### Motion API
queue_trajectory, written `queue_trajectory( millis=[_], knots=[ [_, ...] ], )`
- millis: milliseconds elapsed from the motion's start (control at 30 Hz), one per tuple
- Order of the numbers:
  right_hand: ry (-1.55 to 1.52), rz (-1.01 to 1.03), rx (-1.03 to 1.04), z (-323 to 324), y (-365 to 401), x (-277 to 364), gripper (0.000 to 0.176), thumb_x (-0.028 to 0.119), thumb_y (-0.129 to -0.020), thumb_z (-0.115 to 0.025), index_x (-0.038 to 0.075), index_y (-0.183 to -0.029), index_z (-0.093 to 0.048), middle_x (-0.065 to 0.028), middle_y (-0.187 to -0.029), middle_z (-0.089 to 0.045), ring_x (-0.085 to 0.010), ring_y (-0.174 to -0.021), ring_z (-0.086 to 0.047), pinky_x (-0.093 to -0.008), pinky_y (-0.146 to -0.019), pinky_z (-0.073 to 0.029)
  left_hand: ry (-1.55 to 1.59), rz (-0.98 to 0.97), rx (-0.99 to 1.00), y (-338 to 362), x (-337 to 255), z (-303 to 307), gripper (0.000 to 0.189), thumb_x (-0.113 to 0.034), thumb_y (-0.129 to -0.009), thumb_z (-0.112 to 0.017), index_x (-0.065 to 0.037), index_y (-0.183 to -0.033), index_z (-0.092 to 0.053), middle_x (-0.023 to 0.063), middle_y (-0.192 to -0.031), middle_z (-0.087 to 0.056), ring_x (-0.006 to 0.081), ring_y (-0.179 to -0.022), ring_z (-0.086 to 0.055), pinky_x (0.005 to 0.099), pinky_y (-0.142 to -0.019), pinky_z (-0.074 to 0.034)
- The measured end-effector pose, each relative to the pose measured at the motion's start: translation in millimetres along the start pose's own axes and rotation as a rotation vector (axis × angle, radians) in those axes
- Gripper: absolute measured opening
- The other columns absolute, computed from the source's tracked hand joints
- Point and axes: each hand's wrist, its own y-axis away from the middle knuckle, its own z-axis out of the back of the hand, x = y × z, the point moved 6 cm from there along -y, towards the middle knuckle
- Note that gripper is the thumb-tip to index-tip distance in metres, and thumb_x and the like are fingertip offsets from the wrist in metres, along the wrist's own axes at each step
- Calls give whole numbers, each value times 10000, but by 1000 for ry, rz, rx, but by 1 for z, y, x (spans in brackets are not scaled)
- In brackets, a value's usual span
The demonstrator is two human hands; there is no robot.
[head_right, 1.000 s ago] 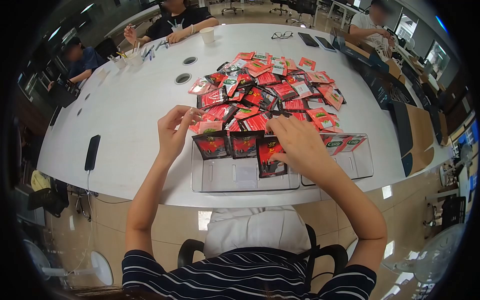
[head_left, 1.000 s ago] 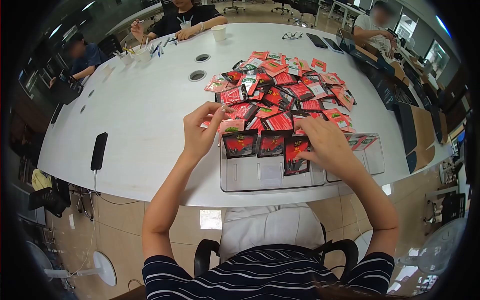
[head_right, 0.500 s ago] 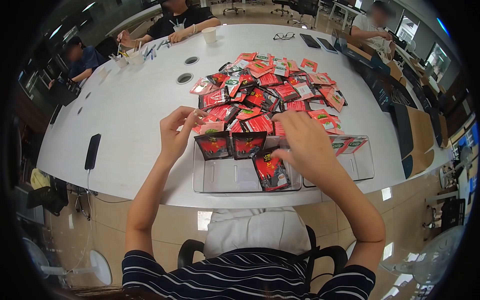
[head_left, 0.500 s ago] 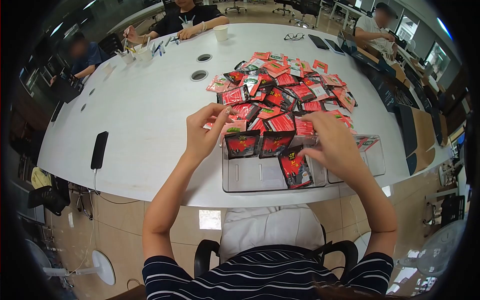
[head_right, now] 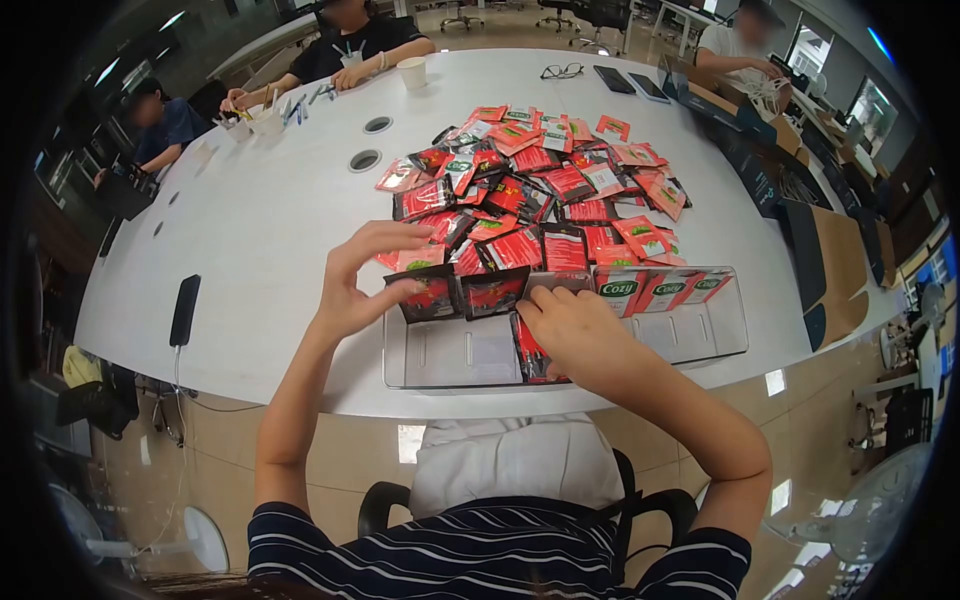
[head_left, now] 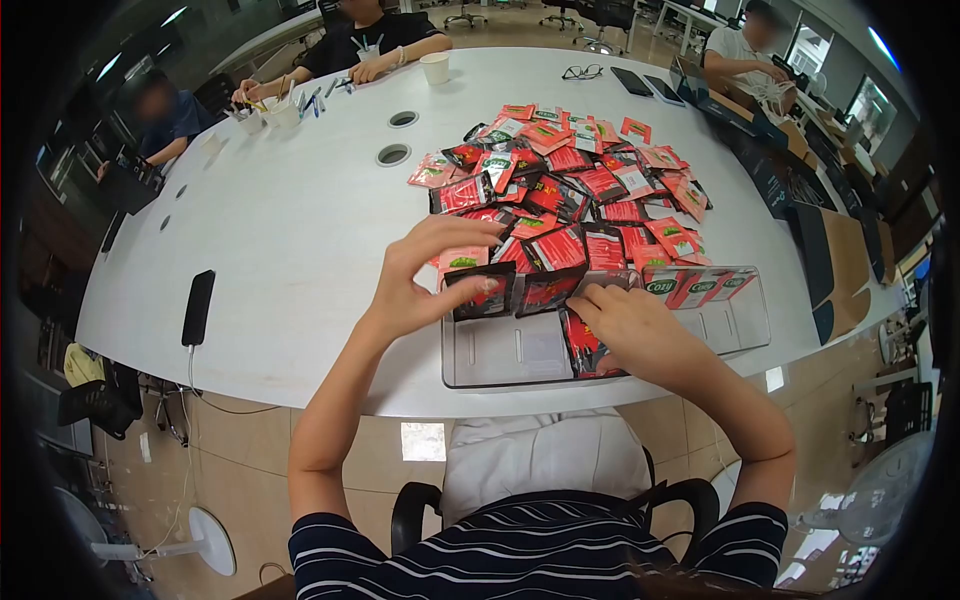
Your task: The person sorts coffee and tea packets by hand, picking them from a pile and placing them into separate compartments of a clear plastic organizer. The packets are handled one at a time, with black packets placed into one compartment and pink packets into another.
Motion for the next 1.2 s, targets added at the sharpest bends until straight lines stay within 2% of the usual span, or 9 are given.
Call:
queue_trajectory(
  millis=[167, 300, 533, 633, 833, 1033, 1067, 1133, 1200],
  knots=[
    [22, -57, 22, 2, 0, 2, 723, 164, -556, -816, -1, -1181, -492, -98, -1046, -515, -239, -972, -552, -337, -755, -453, -136, -233, 257, -1, -31, -18, 412, -192, -629, -794, -121, -1026, -708, 133, -1213, -589, 306, -1124, -532, 432, -960, -406],
    [15, -51, 7, 2, 1, 2, 657, 180, -553, -815, 17, -1113, -513, -84, -1013, -502, -235, -947, -533, -336, -738, -440, -322, -229, 349, 1, -42, -37, 363, -266, -693, -750, -144, -1032, -709, 109, -1273, -546, 314, -1178, -481, 454, -998, -365],
    [115, 51, -224, 19, 6, 10, 505, 208, -539, -811, 38, -940, -556, -57, -905, -527, -223, -887, -502, -331, -769, -366, -492, -133, 264, 7, -22, -29, 295, -217, -726, -728, -102, -997, -702, 60, -1222, -580, 268, -1153, -503, 457, -1022, -339],
    [115, 11, -209, 21, 8, 9, 374, 179, -624, -752, 48, -914, -555, -55, -842, -540, -215, -866, -505, -338, -777, -359, -431, -118, 262, 7, -21, -29, 275, -189, -728, -725, -101, -987, -701, 52, -1205, -588, 256, -1130, -521, 460, -1035, -325],
    [272, -35, -431, 29, 7, -4, 243, 159, -728, -637, 68, -933, -542, -59, -795, -543, -212, -846, -515, -337, -795, -363, -427, -124, 259, 7, -22, -28, 259, -164, -735, -716, -87, -981, -700, 62, -1196, -591, 263, -1108, -538, 445, -1016, -351],
    [173, -158, -441, 42, 4, -17, 541, 164, -610, -776, 85, -1073, -509, -41, -916, -539, -210, -896, -511, -332, -783, -365, -68, 20, -8, 3, -10, -8, 242, -96, -781, -664, -44, -1016, -675, 121, -1113, -626, 251, -1015, -588, 357, -871, -456],
    [126, -171, -433, 41, 2, -21, 580, 168, -590, -792, 91, -1087, -503, -39, -935, -534, -212, -905, -510, -332, -783, -363, -74, -54, -100, 4, -8, -3, 206, -67, -836, -598, -26, -1027, -662, 133, -1065, -639, 229, -969, -597, 339, -840, -466],
    [35, -199, -418, 39, -1, -32, 658, 177, -551, -823, 102, -1114, -490, -34, -971, -525, -214, -924, -508, -333, -783, -361, -51, 3, -190, 5, 2, 4, 184, -55, -842, -591, -14, -1004, -668, 116, -1016, -653, 223, -943, -609, 323, -826, -470],
    [5, -142, -406, 36, -4, -39, 631, 170, -569, -816, 107, -1107, -493, -39, -962, -543, -216, -922, -515, -337, -787, -358, -66, 46, -206, 7, 10, 7, 192, -73, -912, -506, 2, -1008, -654, 122, -1026, -636, 201, -966, -590, 315, -825, -471]
  ],
)
